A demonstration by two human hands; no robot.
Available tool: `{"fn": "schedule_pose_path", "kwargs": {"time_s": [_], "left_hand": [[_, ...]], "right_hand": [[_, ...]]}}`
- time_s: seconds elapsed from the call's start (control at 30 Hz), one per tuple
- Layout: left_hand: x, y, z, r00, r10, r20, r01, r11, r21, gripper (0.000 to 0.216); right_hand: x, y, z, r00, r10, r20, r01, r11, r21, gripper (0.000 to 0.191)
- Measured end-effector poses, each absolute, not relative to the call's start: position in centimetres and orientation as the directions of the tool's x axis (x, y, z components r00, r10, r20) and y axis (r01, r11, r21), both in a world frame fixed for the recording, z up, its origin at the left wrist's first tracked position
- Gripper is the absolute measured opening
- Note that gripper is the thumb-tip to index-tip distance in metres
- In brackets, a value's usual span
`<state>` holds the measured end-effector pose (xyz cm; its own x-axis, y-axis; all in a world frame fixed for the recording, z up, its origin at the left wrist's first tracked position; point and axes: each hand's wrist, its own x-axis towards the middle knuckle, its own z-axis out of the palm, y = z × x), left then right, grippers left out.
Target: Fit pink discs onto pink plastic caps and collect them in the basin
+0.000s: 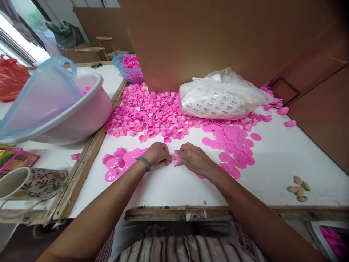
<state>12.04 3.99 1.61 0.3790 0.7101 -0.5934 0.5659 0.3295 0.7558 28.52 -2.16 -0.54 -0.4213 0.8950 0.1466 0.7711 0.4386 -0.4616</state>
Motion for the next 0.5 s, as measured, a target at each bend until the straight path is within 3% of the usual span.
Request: {"fn": "schedule_pose_path", "kwargs": {"time_s": [0.17,0.37,0.5], "left_hand": [[11.8,4.4,1.4,0.397,0.678,-0.619,0.539,0.374,0.755,0.036],[11.1,3.1,0.2,0.389,0.791,-0.471,0.367,0.336,0.868,0.033],[10.6,2.3,-0.1,0.408,0.825,-0.391,0.313,0.276,0.909,0.034]], "right_hand": [[28.5,-1.9,0.1,-0.437,0.898,0.045,0.784,0.405,-0.470,0.023],[27.8,-2.9,0.3,-0.328,0.934,0.143,0.841,0.357,-0.405,0.035],[27.9,-3.0,0.2,-0.341,0.925,0.167,0.777,0.377,-0.503,0.028]]}}
